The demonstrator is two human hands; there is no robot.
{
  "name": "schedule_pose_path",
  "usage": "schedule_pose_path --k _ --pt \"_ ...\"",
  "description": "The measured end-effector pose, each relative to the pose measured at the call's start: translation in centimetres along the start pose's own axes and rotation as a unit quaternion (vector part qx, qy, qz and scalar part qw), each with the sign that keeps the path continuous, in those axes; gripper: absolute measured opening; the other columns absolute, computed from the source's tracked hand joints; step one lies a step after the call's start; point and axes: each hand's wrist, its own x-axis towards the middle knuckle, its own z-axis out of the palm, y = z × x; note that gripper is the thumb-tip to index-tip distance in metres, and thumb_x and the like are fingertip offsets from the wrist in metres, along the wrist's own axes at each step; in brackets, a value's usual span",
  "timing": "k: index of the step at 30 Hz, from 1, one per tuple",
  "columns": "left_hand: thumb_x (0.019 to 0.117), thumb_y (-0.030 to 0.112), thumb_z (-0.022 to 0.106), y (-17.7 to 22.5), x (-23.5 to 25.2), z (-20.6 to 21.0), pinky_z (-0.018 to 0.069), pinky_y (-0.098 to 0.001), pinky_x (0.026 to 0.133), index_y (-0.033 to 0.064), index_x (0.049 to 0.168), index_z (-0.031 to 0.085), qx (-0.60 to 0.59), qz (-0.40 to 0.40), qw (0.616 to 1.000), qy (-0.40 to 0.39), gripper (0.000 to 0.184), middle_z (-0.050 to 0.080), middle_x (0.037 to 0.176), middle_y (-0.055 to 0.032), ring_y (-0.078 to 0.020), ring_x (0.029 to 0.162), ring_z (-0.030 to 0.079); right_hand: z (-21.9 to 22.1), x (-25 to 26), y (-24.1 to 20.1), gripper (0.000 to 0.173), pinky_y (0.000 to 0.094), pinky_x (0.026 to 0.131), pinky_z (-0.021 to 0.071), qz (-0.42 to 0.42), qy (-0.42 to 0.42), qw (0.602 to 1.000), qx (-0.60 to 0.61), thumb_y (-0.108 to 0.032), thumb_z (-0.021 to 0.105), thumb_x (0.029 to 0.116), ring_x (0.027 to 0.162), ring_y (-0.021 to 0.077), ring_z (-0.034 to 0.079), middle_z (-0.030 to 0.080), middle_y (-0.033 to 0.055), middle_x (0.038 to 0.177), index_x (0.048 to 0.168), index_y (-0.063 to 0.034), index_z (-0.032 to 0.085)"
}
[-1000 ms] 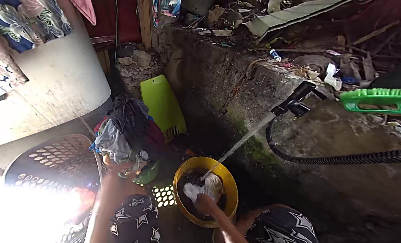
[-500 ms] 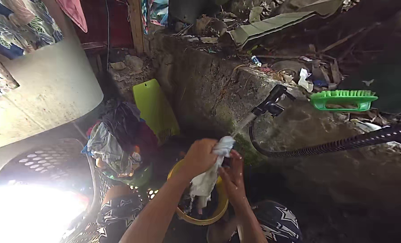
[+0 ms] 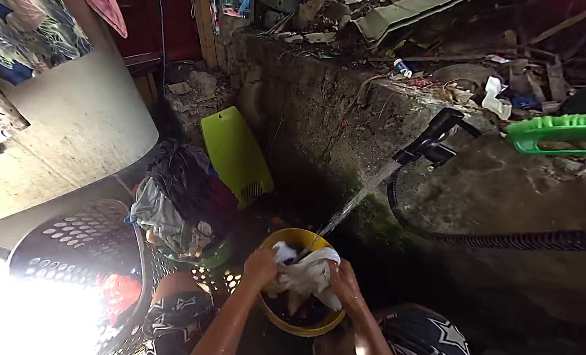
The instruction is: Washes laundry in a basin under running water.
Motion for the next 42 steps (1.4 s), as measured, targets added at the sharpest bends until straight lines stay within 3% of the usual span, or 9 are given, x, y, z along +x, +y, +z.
schedule_pose_path --k 3,10,17,24,27,30,34,38,42 --pt "0.1037 0.023 0.057 -1.1 2.4 4.7 0.0504 -0.0612 0.102 0.0002 0.147 0.050 0.067 -0.040 0.996 -0.038 0.050 0.047 0.151 -0.0261 -0.0443 0.128 0.058 3.5 2.9 4.5 0.052 0.0602 0.108 0.0447 0.155 -0.156 0.946 -0.240 -0.020 0.061 0.1012 0.129 0.0451 0.057 0.056 0.0320 0.139 0.144 0.0059 0.048" --pt "0.0931 0.026 0.073 -3.2 7.0 12.8 0.0247 -0.0728 0.117 0.0260 0.158 0.044 0.097 -0.056 0.985 -0.133 0.071 0.022 0.167 -0.0273 -0.0551 0.152 0.017 10.9 2.2 12.3 0.048 0.0636 0.115 0.0356 0.202 -0.406 0.810 -0.372 -0.026 0.054 0.1056 0.140 0.0455 0.047 0.052 0.0286 0.147 0.143 0.0046 0.053" --pt "0.0857 0.027 0.077 -2.8 10.1 14.6 0.0433 -0.0575 0.111 -0.0055 0.146 0.048 0.061 -0.188 0.978 -0.065 0.074 0.049 0.151 -0.0254 -0.0405 0.139 0.048 11.7 1.8 13.7 0.050 0.0664 0.110 0.0399 0.235 -0.385 0.795 -0.406 -0.031 0.053 0.1046 0.136 0.0458 0.052 0.056 0.0283 0.144 0.137 0.0055 0.059" --pt "0.1003 0.017 0.062 -2.2 1.8 10.2 0.0185 -0.0679 0.122 -0.0070 0.143 0.054 0.132 -0.018 0.975 -0.177 0.049 0.038 0.158 -0.0311 -0.0521 0.150 0.026 9.8 -0.3 10.1 0.046 0.0644 0.112 0.0383 0.093 -0.497 0.742 -0.440 -0.033 0.053 0.1052 0.134 0.0446 0.053 0.059 0.0262 0.140 0.135 0.0013 0.063" --pt "0.0877 0.016 0.078 -2.4 1.4 9.0 0.0345 -0.0704 0.110 -0.0079 0.131 0.061 0.153 0.031 0.969 -0.192 0.053 0.057 0.139 -0.0323 -0.0516 0.132 0.050 7.6 2.6 8.7 0.040 0.0624 0.107 0.0453 0.017 -0.457 0.826 -0.331 -0.027 0.059 0.1032 0.122 0.0433 0.062 0.066 0.0268 0.128 0.131 0.0006 0.064" --pt "0.0772 0.024 0.090 -4.6 2.3 9.5 0.0372 -0.0648 0.114 -0.0014 0.153 0.042 -0.020 0.097 0.992 -0.074 0.094 0.048 0.151 -0.0293 -0.0469 0.139 0.047 1.7 2.7 -2.0 0.034 0.0634 0.102 0.0464 -0.072 -0.345 0.902 -0.249 -0.013 0.054 0.1049 0.114 0.0475 0.064 0.066 0.0328 0.117 0.131 0.0077 0.061" --pt "0.0758 0.025 0.089 -4.4 2.6 9.5 0.0471 -0.0573 0.109 0.0002 0.140 0.057 -0.187 0.120 0.972 0.081 0.076 0.064 0.133 -0.0256 -0.0391 0.125 0.061 -4.9 1.1 -10.2 0.026 0.0540 0.084 0.0523 -0.189 -0.140 0.961 -0.144 -0.008 0.053 0.0993 0.090 0.0331 0.068 0.069 0.0247 0.096 0.114 0.0095 0.066" --pt "0.0956 0.007 0.065 1.1 -0.1 4.6 0.0559 -0.0519 0.094 -0.0066 0.130 0.061 -0.365 0.105 0.917 0.125 0.037 0.067 0.120 -0.0264 -0.0339 0.108 0.068 -7.4 2.1 -8.5 0.040 0.0587 0.097 0.0488 -0.104 -0.162 0.966 -0.173 -0.011 0.062 0.0982 0.109 0.0402 0.065 0.065 0.0306 0.116 0.133 0.0089 0.056" --pt "0.0970 -0.004 0.054 7.6 -4.0 0.2 0.0575 -0.0355 0.082 -0.0079 0.132 0.057 -0.500 0.194 0.840 0.088 0.035 0.065 0.116 -0.0183 -0.0176 0.096 0.065 -4.9 3.2 -0.9 0.094 0.0648 0.112 0.0379 -0.036 -0.242 0.943 -0.226 -0.028 0.091 0.0762 0.135 0.0519 0.046 0.044 0.0375 0.147 0.148 0.0100 0.042"
